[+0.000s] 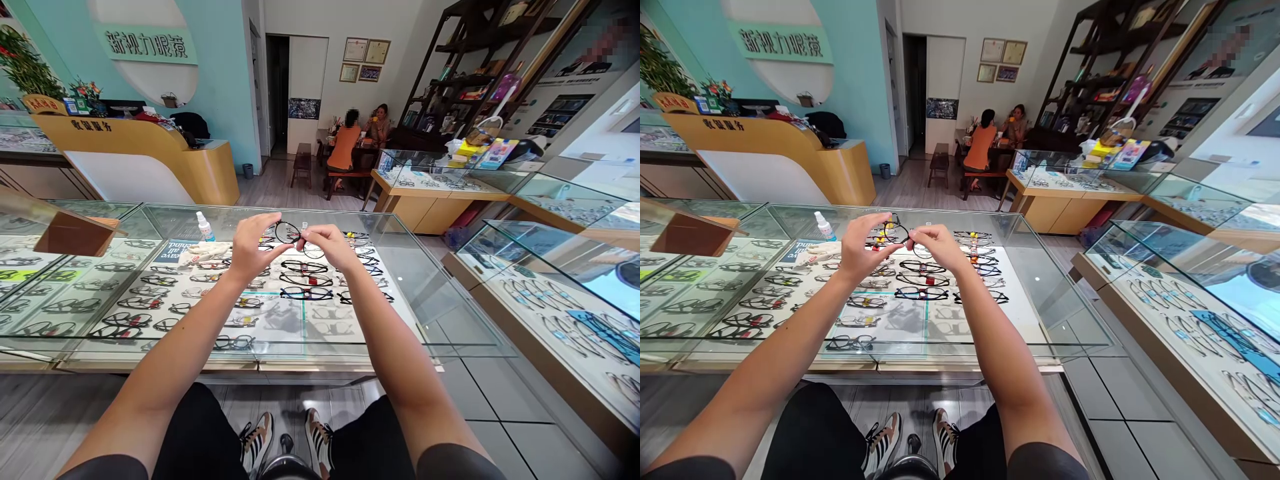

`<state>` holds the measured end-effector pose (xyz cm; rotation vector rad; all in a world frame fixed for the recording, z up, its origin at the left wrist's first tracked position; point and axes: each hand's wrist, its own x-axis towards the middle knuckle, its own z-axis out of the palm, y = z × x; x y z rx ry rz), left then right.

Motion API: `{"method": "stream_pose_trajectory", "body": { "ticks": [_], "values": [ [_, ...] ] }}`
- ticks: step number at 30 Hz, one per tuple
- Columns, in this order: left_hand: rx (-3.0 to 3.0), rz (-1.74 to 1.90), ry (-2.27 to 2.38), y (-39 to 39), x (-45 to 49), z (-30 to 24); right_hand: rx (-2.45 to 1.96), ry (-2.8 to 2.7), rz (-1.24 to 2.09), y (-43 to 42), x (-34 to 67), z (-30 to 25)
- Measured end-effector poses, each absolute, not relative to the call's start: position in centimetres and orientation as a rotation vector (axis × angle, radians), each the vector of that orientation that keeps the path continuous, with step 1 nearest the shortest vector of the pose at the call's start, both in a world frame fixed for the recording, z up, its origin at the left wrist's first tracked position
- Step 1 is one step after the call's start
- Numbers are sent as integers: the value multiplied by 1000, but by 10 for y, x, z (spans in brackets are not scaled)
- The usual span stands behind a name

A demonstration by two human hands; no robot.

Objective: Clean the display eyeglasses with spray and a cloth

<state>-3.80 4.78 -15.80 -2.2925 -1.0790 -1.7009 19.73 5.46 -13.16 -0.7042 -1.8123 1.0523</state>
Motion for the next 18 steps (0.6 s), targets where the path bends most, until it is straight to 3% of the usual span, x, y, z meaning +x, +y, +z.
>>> {"method": "stream_pose_trajectory", "body": {
  "ticks": [13,18],
  "values": [
    [-1860,-2008,-1090,48,-42,-141,-733,-1660,239,38,183,-135],
    [-1838,-2043,-831,47,-40,-91,-677,-1666,-38,40,188,-89]
  ]
}}
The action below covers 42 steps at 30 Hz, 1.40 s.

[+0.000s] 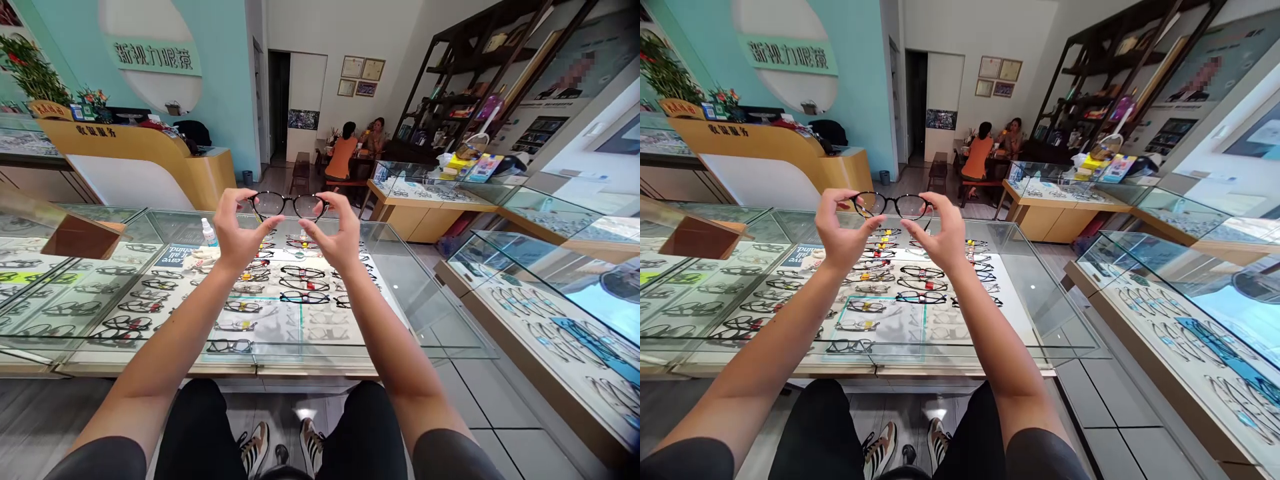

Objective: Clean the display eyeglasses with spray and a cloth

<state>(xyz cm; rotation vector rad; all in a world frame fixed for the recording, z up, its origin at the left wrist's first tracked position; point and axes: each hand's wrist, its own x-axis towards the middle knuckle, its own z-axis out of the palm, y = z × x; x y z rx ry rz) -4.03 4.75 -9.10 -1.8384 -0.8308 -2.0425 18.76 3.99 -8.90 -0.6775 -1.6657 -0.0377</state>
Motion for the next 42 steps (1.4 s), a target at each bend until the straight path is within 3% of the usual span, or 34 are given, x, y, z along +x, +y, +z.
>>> {"method": "stream_pose_trajectory", "body": {
  "ticks": [5,9,30,42],
  "values": [
    [-1852,-1968,-752,42,-40,-23,-666,-1659,-117,21,200,-20],
    [-1893,-1953,-829,25,-35,4,-703,-1611,-159,5,205,2],
    [-2034,-1806,-1209,-23,-37,3,-902,-1645,-218,-30,211,1],
    [-1955,-1931,-1237,-26,-32,4,-916,-1647,-205,-35,208,-3]
  ]
}}
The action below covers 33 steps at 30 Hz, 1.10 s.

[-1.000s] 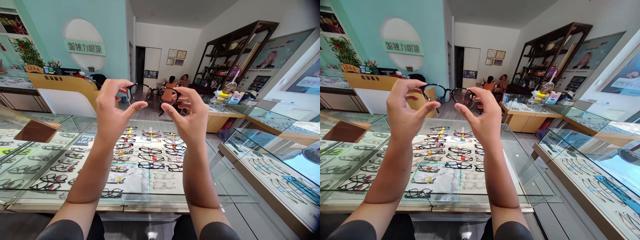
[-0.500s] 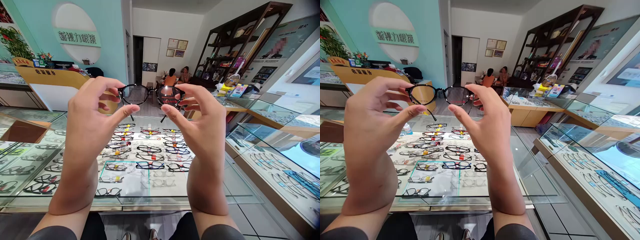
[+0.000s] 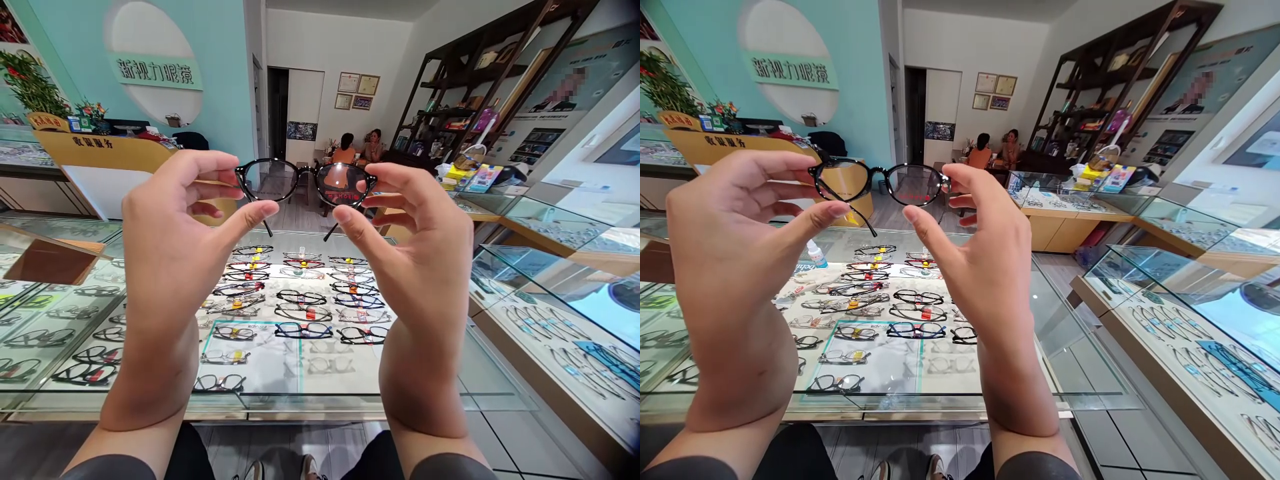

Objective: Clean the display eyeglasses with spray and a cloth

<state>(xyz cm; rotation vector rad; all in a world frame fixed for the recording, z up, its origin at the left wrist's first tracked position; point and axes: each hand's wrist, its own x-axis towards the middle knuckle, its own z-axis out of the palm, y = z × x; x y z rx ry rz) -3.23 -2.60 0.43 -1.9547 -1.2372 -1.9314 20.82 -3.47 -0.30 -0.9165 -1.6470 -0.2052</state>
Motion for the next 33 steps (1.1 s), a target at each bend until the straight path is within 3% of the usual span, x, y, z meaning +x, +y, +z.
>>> {"method": "stream_pose_trajectory", "body": {
  "ticks": [33],
  "values": [
    [-1899,-1996,-1248,-28,-33,6,-889,-1612,-78,-38,205,0]
  ]
}}
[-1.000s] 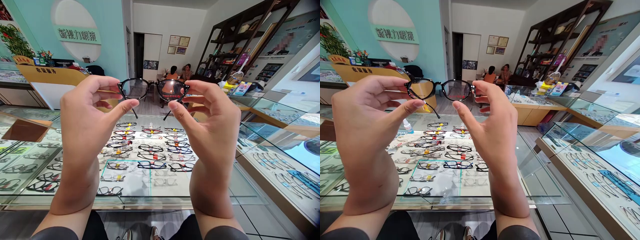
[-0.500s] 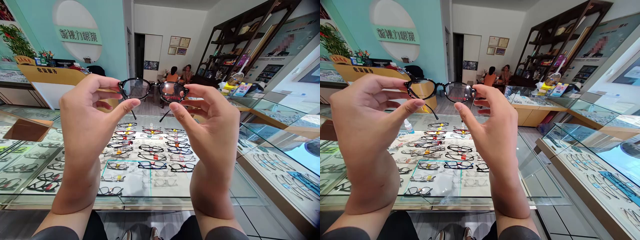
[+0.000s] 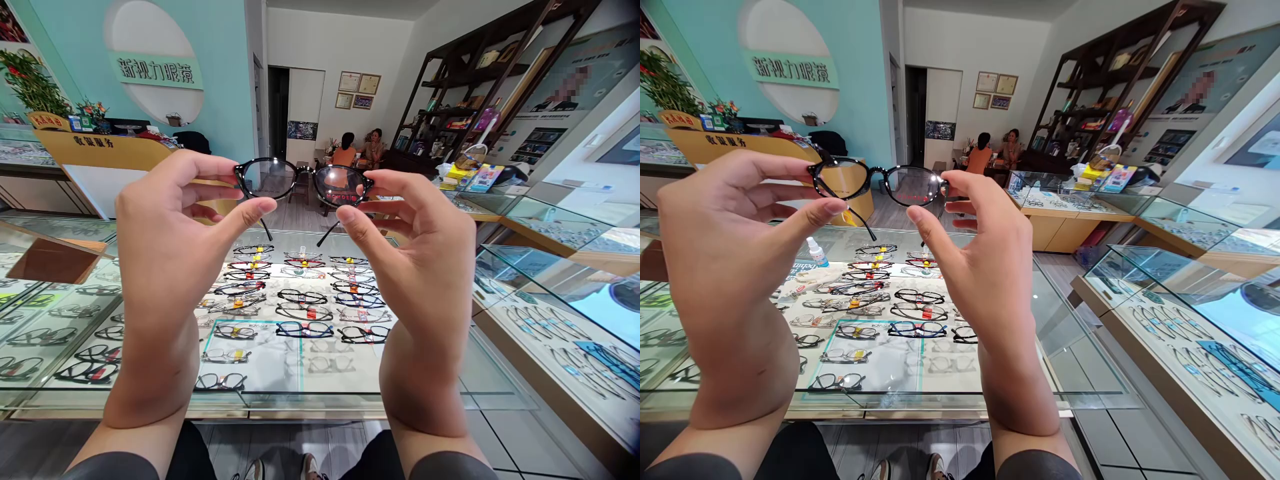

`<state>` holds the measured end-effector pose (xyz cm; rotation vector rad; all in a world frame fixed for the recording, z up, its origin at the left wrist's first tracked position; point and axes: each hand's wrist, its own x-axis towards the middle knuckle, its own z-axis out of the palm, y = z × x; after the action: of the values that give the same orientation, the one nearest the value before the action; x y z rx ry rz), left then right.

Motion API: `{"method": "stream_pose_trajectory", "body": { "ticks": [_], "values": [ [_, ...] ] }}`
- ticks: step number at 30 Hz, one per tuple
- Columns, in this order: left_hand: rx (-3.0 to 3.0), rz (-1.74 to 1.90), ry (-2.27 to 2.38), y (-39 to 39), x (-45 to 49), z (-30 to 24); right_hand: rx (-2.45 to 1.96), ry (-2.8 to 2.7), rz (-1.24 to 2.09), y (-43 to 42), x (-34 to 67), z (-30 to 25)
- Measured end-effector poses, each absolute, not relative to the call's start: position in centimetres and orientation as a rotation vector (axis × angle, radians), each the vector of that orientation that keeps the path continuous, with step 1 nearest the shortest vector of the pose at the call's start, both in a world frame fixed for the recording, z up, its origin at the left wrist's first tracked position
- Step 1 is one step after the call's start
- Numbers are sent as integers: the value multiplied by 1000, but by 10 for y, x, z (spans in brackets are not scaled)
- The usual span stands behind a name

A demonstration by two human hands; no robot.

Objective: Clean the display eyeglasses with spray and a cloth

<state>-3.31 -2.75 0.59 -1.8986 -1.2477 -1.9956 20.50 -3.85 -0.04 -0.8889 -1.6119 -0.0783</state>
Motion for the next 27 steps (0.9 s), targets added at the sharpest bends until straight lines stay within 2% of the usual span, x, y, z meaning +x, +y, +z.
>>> {"method": "stream_pose_trajectory", "body": {
  "ticks": [12,27],
  "values": [
    [-1921,-2108,-1254,-23,-41,12,-846,-1608,-128,-38,202,-2],
    [-1984,-2069,-1273,-22,-45,12,-864,-1660,-178,-38,203,-3]
  ]
}}
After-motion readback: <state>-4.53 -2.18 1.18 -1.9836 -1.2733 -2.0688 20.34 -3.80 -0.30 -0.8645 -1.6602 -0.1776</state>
